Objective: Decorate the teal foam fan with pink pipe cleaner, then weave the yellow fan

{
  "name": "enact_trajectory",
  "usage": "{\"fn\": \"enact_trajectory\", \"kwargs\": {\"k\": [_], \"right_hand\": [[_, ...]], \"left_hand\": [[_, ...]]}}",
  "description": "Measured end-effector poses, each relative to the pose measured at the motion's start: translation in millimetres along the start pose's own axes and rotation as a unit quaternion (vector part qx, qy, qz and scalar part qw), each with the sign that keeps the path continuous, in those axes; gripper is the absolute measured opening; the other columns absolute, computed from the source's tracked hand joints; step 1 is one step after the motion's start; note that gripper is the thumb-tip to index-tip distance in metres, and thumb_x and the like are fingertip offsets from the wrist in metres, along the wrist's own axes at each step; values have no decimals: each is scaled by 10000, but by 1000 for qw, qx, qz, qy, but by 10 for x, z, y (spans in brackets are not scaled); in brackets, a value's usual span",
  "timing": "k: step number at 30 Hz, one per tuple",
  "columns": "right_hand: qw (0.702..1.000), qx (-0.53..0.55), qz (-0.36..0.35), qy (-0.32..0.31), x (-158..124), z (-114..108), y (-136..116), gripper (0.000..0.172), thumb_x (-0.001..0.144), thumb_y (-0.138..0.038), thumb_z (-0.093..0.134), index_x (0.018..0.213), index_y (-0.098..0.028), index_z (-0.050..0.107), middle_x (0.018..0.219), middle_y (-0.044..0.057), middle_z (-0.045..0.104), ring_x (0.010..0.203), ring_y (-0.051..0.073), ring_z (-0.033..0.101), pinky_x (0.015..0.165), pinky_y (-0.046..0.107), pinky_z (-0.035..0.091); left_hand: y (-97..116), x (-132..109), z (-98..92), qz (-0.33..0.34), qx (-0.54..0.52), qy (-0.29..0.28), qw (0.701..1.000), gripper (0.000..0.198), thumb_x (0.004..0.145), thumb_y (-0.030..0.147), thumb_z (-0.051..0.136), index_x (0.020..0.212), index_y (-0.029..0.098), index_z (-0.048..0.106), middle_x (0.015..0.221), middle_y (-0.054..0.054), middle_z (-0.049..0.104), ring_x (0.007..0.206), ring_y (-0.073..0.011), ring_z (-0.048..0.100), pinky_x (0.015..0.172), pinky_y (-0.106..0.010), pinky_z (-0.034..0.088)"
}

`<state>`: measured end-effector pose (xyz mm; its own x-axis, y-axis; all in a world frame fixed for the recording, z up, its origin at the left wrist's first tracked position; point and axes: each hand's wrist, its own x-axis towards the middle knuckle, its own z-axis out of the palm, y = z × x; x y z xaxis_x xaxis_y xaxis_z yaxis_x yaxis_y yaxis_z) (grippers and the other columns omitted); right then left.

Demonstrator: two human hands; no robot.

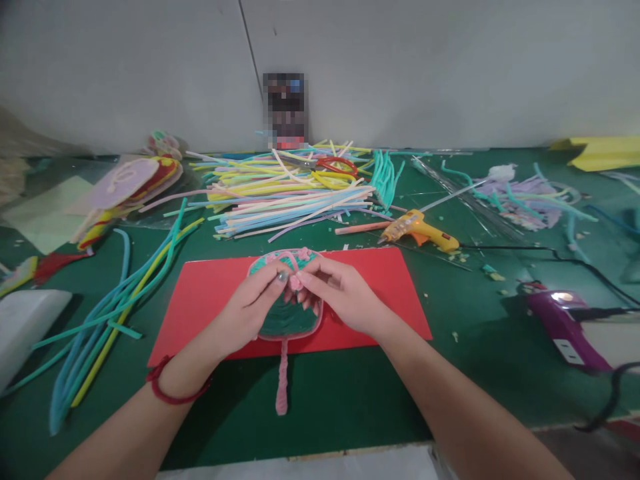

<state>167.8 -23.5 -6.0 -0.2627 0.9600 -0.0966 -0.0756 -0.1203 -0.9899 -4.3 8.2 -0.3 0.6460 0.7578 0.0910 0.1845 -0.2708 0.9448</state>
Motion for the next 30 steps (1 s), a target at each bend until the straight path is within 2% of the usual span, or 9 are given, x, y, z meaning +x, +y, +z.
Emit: {"fn": "enact_trajectory", "kwargs": {"k": [4,8,16,20,27,30], "right_hand": [[997,-42,-29,58,-3,44,13,208,858,-385,550,784,-192,571,670,-12,597,589,93,576,499,192,465],[989,-96,-52,98,-3,67,27,213,860,-398,537,784,-201,570,656,-14,591,596,106,583,525,211,482],[988,-106,-38,107,-5,81,36,214,867,-408,521,786,-215,564,658,-6,592,588,116,585,501,224,485],[991,-88,-28,93,-5,74,26,240,855,-430,532,773,-206,553,648,-8,580,580,114,578,507,224,485],[997,-78,7,26,-27,26,-16,251,857,-423,536,756,-194,555,660,-25,552,579,93,544,531,212,459],[996,-93,8,10,-30,18,-26,241,860,-408,538,758,-191,559,657,-27,539,570,87,530,531,208,448]], "left_hand": [[31,-4,19,-24,-29,11,999,239,956,252,305,773,197,449,735,9,486,707,-129,490,686,-253,411],[26,-6,33,-28,11,13,999,196,945,278,354,815,191,471,774,9,518,731,-127,507,689,-247,418],[15,-28,75,6,140,56,989,126,938,243,384,884,202,490,827,0,592,754,-135,554,676,-253,433],[18,-30,59,6,168,52,984,118,930,214,384,873,203,487,816,-3,594,734,-139,558,637,-252,428],[67,-25,-52,0,98,-41,994,141,921,203,411,832,200,520,812,16,600,747,-121,558,678,-237,450],[75,-27,-49,-18,81,-51,995,137,919,209,416,825,201,515,804,23,602,725,-114,556,658,-226,453]]}}
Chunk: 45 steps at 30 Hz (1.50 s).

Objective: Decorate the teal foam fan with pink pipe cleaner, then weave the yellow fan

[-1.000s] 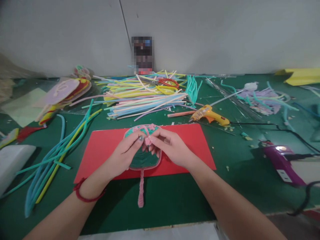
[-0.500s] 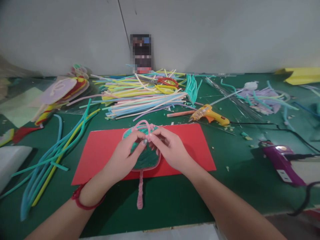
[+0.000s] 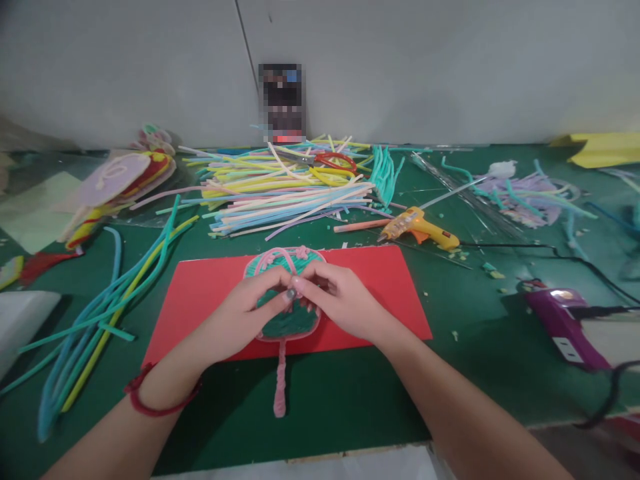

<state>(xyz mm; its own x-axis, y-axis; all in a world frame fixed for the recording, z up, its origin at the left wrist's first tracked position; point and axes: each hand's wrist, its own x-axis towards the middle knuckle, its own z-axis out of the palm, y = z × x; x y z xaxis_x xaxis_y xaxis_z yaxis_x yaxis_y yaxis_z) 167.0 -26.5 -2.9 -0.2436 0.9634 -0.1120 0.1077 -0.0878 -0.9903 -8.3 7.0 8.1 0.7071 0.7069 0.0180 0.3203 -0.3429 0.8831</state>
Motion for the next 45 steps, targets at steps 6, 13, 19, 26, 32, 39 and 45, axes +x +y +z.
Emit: {"fn": "enact_trajectory", "kwargs": {"k": [6,13,19,26,32,39,45], "right_hand": [[997,30,-10,71,11,41,34,256,853,-423,543,738,-195,541,653,-17,553,552,90,536,499,205,451],[991,49,-18,123,-7,111,31,282,847,-456,536,732,-199,551,619,-14,557,541,99,547,463,206,458],[992,49,-19,118,-27,153,14,267,861,-441,520,744,-203,548,637,-13,553,548,99,541,466,208,458],[991,2,-24,129,-45,171,28,270,888,-433,480,743,-211,537,667,0,549,601,119,555,533,232,471],[992,-16,-30,124,-61,177,27,266,893,-433,465,748,-219,527,680,4,548,598,122,550,515,232,463],[992,-7,-32,120,-69,175,18,252,900,-410,463,757,-214,530,685,-2,545,594,112,549,512,222,463],[992,-7,-37,123,-72,181,2,248,898,-408,469,756,-215,534,693,-1,547,603,114,555,531,227,471]], "left_hand": [[-35,20,57,29,44,114,992,134,932,222,407,934,205,540,913,-17,628,837,-139,590,749,-262,484],[-67,-8,99,81,127,234,960,70,856,232,577,898,236,632,891,4,694,835,-144,641,749,-238,507],[-67,-23,142,89,145,267,949,90,859,257,578,854,235,665,844,19,717,803,-138,666,734,-235,528],[-84,-38,166,139,170,272,937,134,872,174,551,856,227,673,870,17,719,800,-125,668,770,-239,540],[-86,-28,138,146,170,265,938,131,864,161,560,851,231,670,861,28,715,792,-115,669,762,-227,545],[-76,-22,127,153,161,267,938,105,840,127,590,830,212,651,842,36,711,785,-100,663,751,-195,532],[-84,-40,170,148,173,289,930,84,832,138,609,845,213,646,836,42,716,785,-101,665,758,-195,530]]}}
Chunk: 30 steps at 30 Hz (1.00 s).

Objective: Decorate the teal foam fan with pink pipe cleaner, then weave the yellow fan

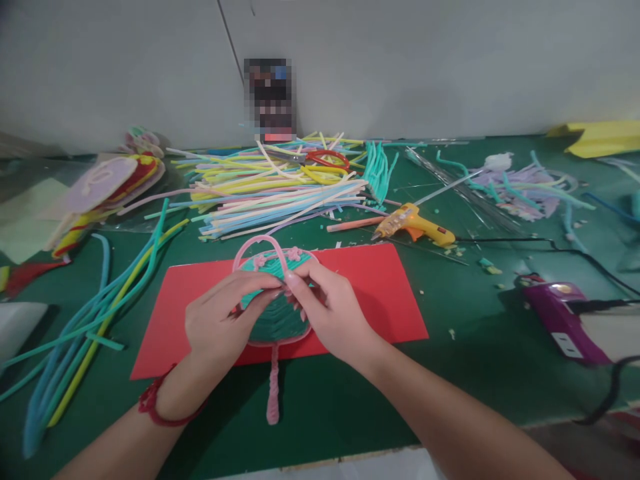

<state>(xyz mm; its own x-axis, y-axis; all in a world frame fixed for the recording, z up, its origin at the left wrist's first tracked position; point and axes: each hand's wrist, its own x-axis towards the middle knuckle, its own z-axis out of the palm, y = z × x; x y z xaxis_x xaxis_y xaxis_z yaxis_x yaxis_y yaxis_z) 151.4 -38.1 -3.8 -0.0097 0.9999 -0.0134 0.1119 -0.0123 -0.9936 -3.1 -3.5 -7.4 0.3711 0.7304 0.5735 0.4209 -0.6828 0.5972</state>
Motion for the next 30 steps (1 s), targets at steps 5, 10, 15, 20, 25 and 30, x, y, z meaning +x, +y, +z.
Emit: {"fn": "enact_trajectory", "kwargs": {"k": [5,10,15,20,25,30], "right_hand": [[1000,0,-5,-1,-5,2,4,237,904,-392,463,762,-216,532,691,-6,542,598,105,550,538,218,473],[1000,2,-12,0,-6,3,13,232,906,-375,466,755,-210,530,688,-14,539,600,97,554,544,209,476],[1000,6,-15,4,-8,14,14,218,908,-353,466,758,-209,529,686,-18,535,585,89,550,511,194,469],[1000,1,-19,2,-7,16,10,219,908,-357,465,761,-207,530,694,-13,533,582,90,549,502,193,472],[1000,-6,-24,12,-6,19,9,227,910,-357,459,759,-204,530,692,-9,534,579,91,545,494,189,468],[999,-13,-36,26,-17,29,19,216,910,-355,462,773,-205,534,690,-13,534,566,84,534,489,181,464]], "left_hand": [[-25,-26,12,9,10,8,1000,95,836,138,605,855,221,648,848,46,717,786,-100,667,751,-196,537],[-36,-8,13,39,10,18,999,113,826,103,606,838,204,654,844,43,717,788,-85,665,769,-167,529],[-5,46,-6,22,-6,9,1000,110,810,90,617,800,194,648,799,46,709,744,-80,661,728,-148,525],[12,72,-15,4,-11,2,1000,95,815,124,619,760,200,635,755,51,703,709,-86,663,686,-150,528],[28,70,-11,-11,-8,-6,1000,83,819,126,616,783,198,634,771,47,706,734,-91,668,710,-153,525],[35,40,2,-1,5,8,1000,72,819,132,620,809,197,649,796,39,711,754,-100,670,727,-169,531]]}}
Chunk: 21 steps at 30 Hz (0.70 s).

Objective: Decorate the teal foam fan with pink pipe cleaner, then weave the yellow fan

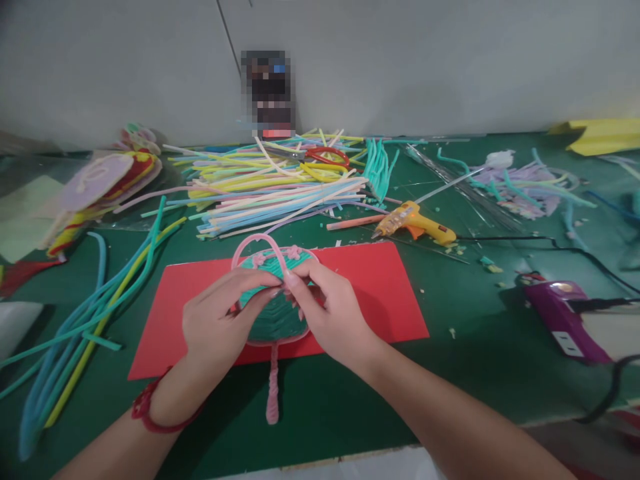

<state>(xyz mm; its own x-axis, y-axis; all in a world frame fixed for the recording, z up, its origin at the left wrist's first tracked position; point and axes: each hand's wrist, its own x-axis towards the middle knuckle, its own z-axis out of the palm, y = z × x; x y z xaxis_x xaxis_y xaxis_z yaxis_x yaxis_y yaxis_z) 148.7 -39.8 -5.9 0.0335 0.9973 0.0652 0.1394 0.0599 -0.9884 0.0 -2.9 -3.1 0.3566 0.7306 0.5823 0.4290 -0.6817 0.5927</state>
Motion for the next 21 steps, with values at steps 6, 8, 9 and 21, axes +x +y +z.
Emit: {"fn": "enact_trajectory", "kwargs": {"k": [6,8,9,21], "right_hand": [[1000,-1,4,3,6,10,7,212,909,-353,469,770,-206,531,688,-18,528,569,84,534,486,180,467],[1000,1,4,2,9,11,8,210,910,-354,469,773,-207,532,689,-18,528,567,84,533,480,180,467],[1000,1,3,1,9,10,8,209,910,-353,469,774,-207,532,688,-19,528,566,84,533,478,179,466],[1000,-24,-3,16,-6,24,-7,211,908,-343,467,756,-212,532,677,-13,548,565,91,546,504,191,474]], "left_hand": [[-19,-47,27,25,15,29,999,98,834,130,603,848,203,667,831,33,719,761,-98,671,726,-174,543],[-25,-53,30,25,17,25,999,105,843,136,592,853,207,669,831,30,719,760,-103,672,725,-185,548],[-27,-54,30,25,17,21,999,108,844,135,590,853,207,669,831,29,718,762,-103,671,729,-187,548],[-10,-15,32,-2,-1,19,1000,103,820,121,618,812,216,657,793,55,711,739,-90,668,714,-166,541]]}}
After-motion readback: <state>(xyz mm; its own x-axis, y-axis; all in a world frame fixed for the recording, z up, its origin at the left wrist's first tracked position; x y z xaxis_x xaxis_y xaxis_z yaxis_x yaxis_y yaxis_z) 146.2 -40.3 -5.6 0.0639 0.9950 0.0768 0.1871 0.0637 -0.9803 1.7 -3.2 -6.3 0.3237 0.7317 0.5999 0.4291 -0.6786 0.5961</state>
